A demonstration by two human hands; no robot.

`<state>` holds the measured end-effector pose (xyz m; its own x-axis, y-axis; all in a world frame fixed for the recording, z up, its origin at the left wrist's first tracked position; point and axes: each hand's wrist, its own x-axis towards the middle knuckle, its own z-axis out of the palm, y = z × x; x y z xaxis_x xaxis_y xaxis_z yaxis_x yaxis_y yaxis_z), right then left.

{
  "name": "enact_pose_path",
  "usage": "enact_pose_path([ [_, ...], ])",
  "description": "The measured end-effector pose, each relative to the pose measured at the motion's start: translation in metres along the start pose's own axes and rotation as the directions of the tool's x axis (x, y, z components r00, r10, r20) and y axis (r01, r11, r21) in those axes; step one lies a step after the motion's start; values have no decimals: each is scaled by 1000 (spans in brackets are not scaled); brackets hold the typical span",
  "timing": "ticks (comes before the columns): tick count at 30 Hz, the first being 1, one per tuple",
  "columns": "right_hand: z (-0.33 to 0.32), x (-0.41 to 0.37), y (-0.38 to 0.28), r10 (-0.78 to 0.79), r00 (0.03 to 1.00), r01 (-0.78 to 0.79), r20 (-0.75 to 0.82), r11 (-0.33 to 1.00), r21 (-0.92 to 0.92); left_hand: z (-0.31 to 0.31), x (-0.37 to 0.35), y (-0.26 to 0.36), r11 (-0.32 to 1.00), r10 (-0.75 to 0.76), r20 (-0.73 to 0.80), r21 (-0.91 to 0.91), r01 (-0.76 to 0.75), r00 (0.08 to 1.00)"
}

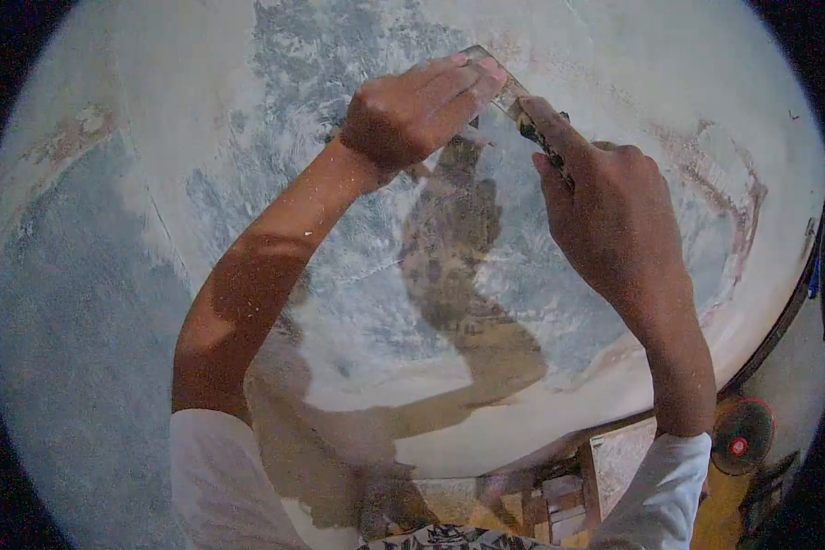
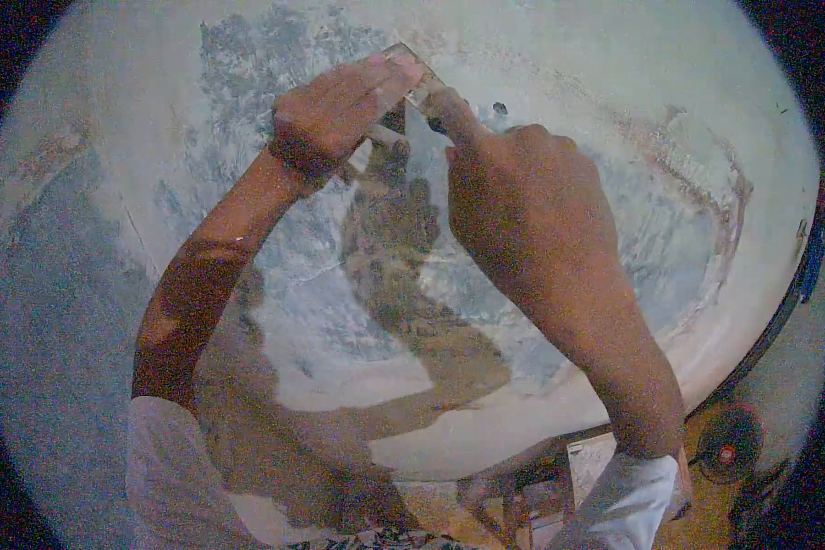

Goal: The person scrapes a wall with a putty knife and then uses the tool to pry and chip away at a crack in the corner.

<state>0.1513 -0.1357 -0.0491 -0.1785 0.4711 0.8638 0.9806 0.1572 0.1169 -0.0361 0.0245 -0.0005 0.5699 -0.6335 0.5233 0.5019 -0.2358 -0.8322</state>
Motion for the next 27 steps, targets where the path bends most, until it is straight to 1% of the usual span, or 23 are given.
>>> enact_pose_path([
  [3,1,-1,1,11,1000,-11,8,999,33,-5,-1,6,991,-78,111,-100,90,991],
  [5,3,-3,5,17,1000,-18,22,998,67,-4,0,7,992,-65,104,-98,76,992],
  [6,4,-2,5,-26,999,27,-21,999,39,-4,0,5,993,-57,100,-95,67,993],
  [8,9,1,8,-108,990,107,-92,994,-21,-5,-1,4,992,-92,83,-75,98,992],
  [11,18,14,8,-99,989,94,-111,994,-50,-2,2,4,987,-142,82,-64,147,987],
  [12,14,11,6,-87,992,85,-88,996,-26,-2,2,3,985,-158,83,-54,163,984],
  [15,7,0,4,-73,996,75,-50,997,27,-6,-5,4,998,-39,119,-53,45,992],
  [17,12,-3,12,-93,994,94,-47,995,19,-6,-3,3,998,-49,114,-34,53,992],
  [18,9,-2,11,-65,997,66,-28,997,29,-4,-1,4,998,-54,111,-33,58,992],
  [20,4,1,6,-15,1000,14,13,999,49,-4,2,3,998,-46,59,-36,48,997],
  [21,5,-2,6,-10,1000,9,15,999,37,-6,2,3,998,-42,39,-40,44,998],
  [24,4,-4,3,4,1000,-4,15,1000,14,-4,2,4,1000,-3,55,16,2,998],
  [27,-3,3,3,-4,999,3,37,1000,13,-1,-6,4,987,-94,112,-118,108,989],
])
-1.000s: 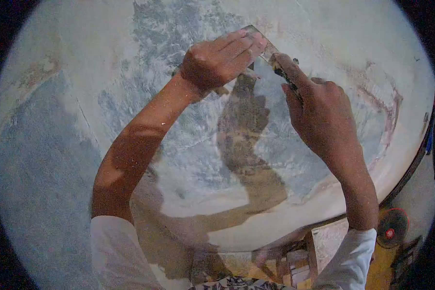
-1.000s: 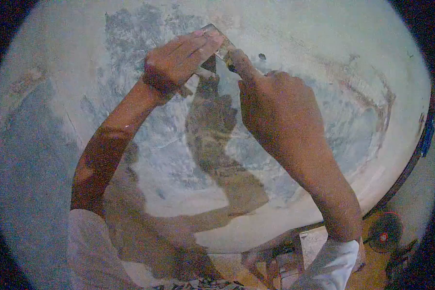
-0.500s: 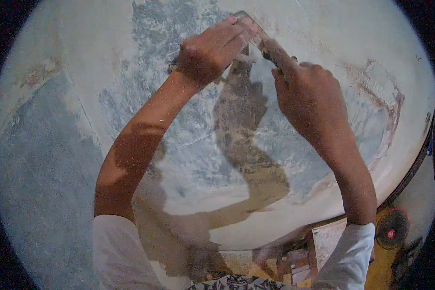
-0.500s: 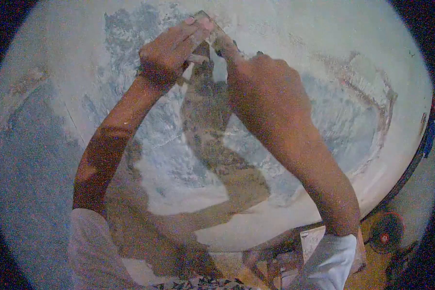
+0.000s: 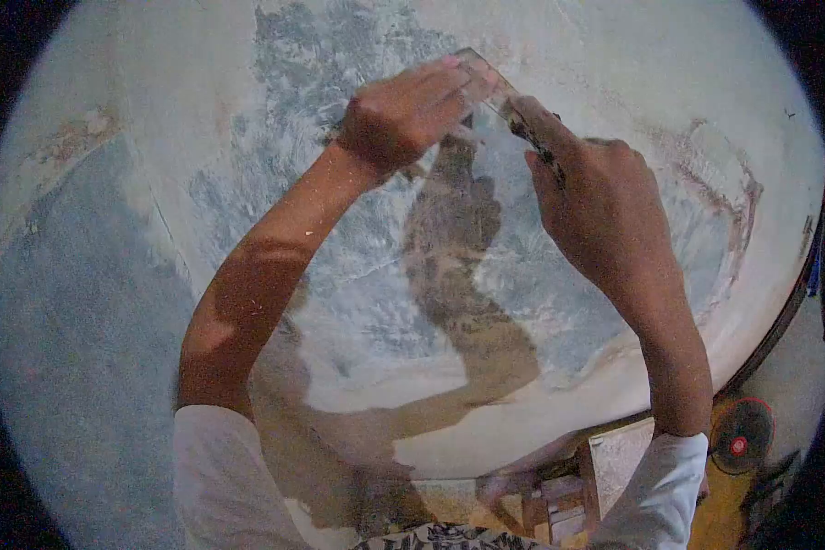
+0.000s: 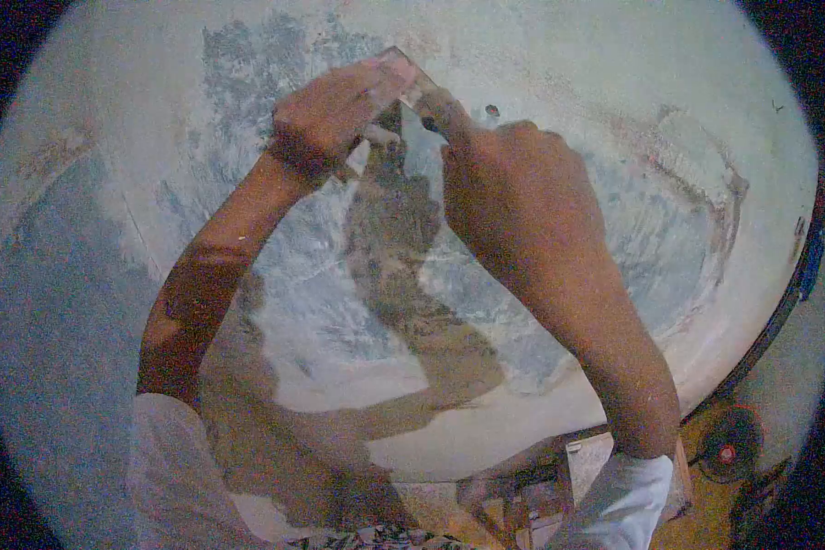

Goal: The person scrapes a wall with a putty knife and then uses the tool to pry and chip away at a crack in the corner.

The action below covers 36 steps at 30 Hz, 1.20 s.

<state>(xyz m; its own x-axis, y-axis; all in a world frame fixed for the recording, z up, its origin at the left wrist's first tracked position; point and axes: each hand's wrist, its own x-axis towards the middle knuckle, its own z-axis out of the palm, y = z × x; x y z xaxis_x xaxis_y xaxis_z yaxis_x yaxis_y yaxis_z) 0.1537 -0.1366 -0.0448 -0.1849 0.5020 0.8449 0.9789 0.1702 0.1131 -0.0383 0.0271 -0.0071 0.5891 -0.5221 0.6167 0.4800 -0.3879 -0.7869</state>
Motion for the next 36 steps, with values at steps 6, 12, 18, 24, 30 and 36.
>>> enact_pose_path([
  [6,4,-3,-1,-6,1000,6,-16,1000,0,-7,3,4,1000,16,20,22,-17,1000],
  [12,3,-4,-1,34,999,-34,29,999,4,-7,4,3,1000,13,17,-7,-13,1000],
  [18,17,0,3,-9,999,8,-41,1000,-30,-6,3,2,999,36,22,25,-37,999],
  [24,19,0,-13,12,996,-10,-83,1000,20,-4,-5,0,998,-68,56,11,67,996],
  [30,10,-6,-28,110,994,-108,-20,990,86,-7,-3,-5,998,-10,-2,-55,10,1000],
  [36,27,-7,-50,172,980,-157,-99,977,141,-19,-1,-12,999,36,33,-40,-35,999],
])
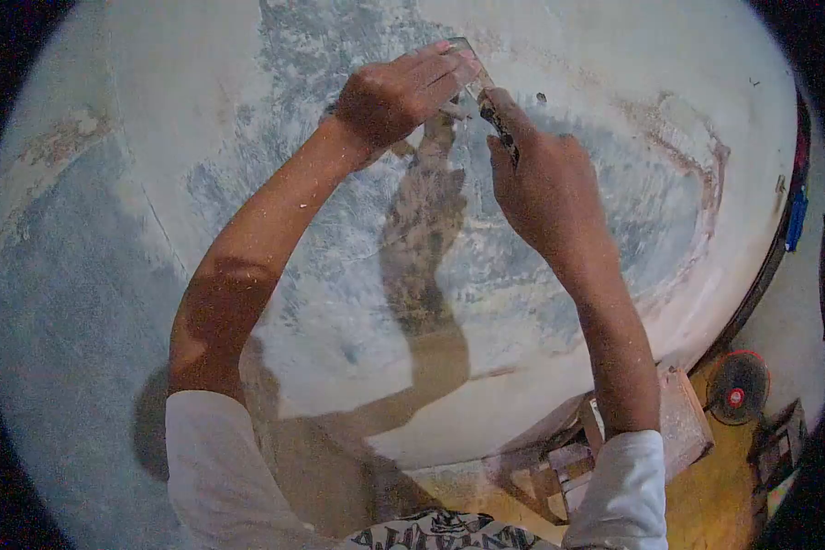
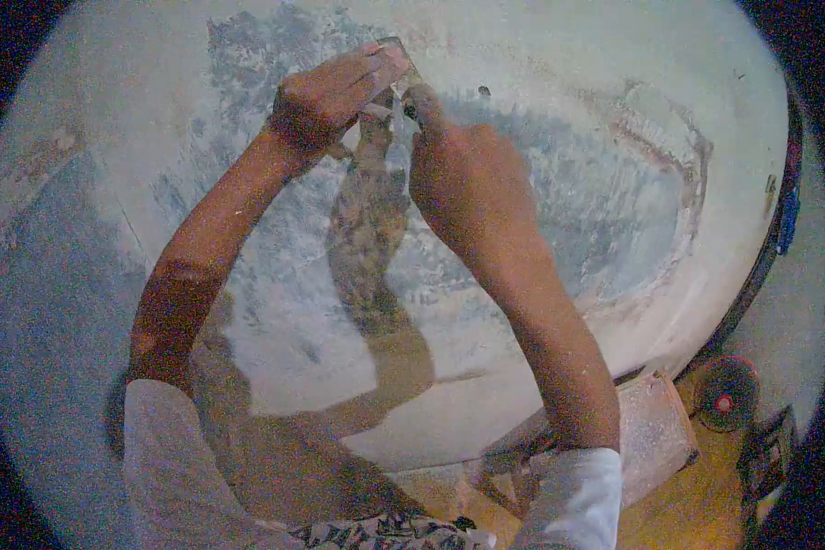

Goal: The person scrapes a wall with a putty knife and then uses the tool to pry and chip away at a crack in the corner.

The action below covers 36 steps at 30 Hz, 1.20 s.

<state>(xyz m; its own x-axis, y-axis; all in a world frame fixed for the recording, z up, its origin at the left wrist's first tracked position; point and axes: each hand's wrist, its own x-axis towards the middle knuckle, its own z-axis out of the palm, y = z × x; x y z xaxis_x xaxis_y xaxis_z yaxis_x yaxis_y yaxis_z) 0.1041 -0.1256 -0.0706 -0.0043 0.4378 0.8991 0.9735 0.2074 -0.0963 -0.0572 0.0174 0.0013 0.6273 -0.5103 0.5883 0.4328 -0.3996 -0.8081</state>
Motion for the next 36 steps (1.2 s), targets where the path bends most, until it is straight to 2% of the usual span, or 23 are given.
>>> enact_pose_path([
  [3,3,-1,-13,18,999,-18,-41,1000,-7,2,1,-8,995,78,-76,76,-72,994],
  [9,5,8,-28,73,994,-76,-80,996,-37,9,-2,-13,1000,4,-72,27,-2,997],
  [12,7,13,-35,53,992,-60,-118,997,-54,7,6,-17,995,28,-213,101,-6,977],
  [14,4,6,-48,50,993,-53,-106,998,-30,9,-6,-17,996,43,-159,88,-29,986],
  [17,-1,-2,-47,172,985,-173,-14,982,-76,10,-11,-15,996,59,-140,68,-50,988],
  [21,6,2,-57,150,985,-156,-86,985,-71,14,-3,-18,996,86,-271,2,-89,959],
  [26,3,2,-57,154,986,-158,-70,986,-57,8,-4,-13,999,42,-211,15,-40,977],
  [29,7,3,-54,72,987,-83,-144,994,-75,8,-4,-12,999,26,-179,25,-22,983],
  [30,8,-1,-57,122,986,-131,-112,989,-75,7,-6,-11,999,29,-164,27,-25,986],
  [32,9,-3,-64,208,976,-213,-61,974,-81,7,-7,-10,999,40,-191,-4,-42,981],
  [35,7,6,-52,102,986,-113,-128,990,-80,16,-4,-15,998,41,-222,-38,-51,974],
  [36,6,7,-53,125,985,-135,-118,987,-85,14,0,-16,997,40,-231,-50,-53,972],
])
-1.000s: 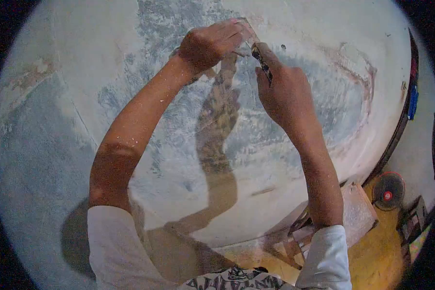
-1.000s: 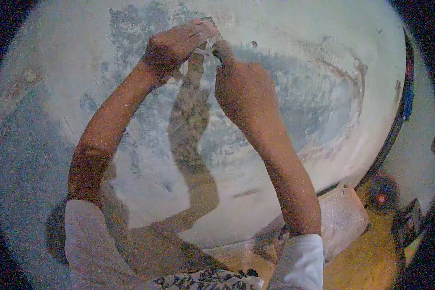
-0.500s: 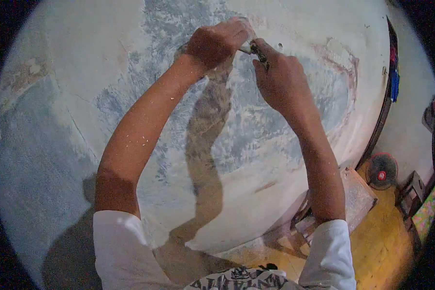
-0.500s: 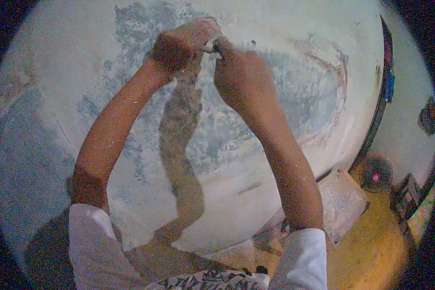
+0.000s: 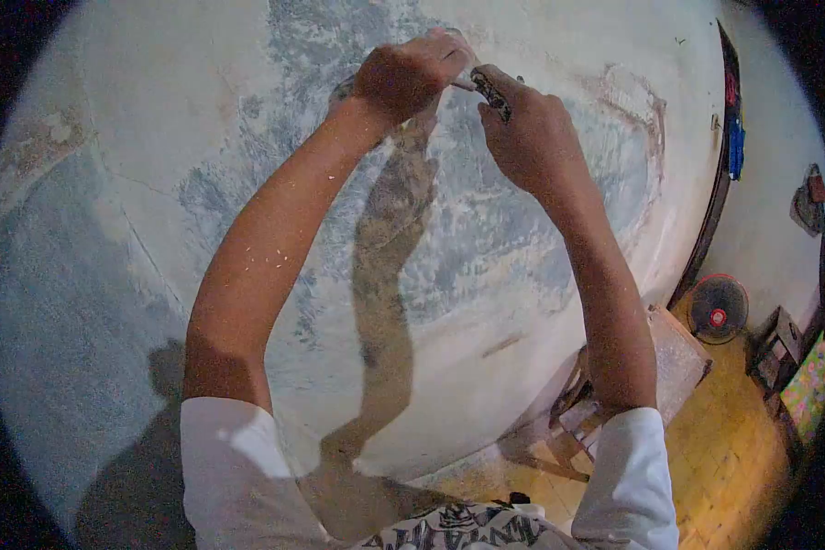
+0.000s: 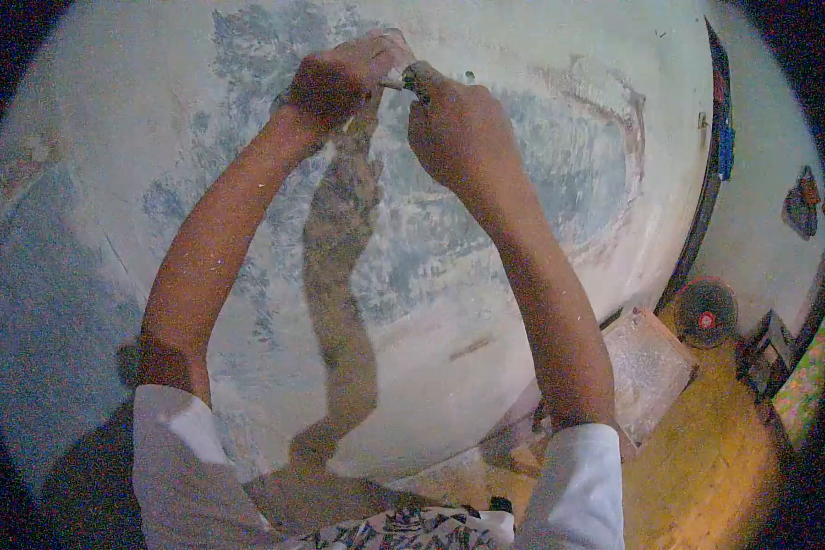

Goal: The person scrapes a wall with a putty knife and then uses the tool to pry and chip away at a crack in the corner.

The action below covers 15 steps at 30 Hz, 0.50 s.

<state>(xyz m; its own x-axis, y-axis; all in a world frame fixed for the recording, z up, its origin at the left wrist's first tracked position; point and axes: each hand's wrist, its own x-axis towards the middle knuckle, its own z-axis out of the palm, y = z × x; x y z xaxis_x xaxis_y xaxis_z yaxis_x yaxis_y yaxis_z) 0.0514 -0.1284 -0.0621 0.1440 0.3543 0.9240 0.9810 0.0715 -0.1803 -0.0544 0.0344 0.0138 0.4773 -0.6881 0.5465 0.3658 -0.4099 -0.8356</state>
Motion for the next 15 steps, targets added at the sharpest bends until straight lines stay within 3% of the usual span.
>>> enact_pose_path([
  [3,-1,-6,-6,46,998,-46,42,999,-10,-9,-2,6,998,-62,62,32,60,996],
  [6,-1,-5,-6,27,999,-27,23,1000,0,-2,-2,2,999,2,-17,41,-1,1000],
  [9,1,-3,-1,29,999,-29,22,999,14,-1,-2,4,997,-41,86,64,36,995],
  [11,1,-7,-8,80,995,-82,53,996,39,4,-5,0,1000,-1,15,23,0,1000],
  [15,7,1,4,-18,1000,19,-20,999,34,6,0,-2,999,32,-80,28,-30,996],
])
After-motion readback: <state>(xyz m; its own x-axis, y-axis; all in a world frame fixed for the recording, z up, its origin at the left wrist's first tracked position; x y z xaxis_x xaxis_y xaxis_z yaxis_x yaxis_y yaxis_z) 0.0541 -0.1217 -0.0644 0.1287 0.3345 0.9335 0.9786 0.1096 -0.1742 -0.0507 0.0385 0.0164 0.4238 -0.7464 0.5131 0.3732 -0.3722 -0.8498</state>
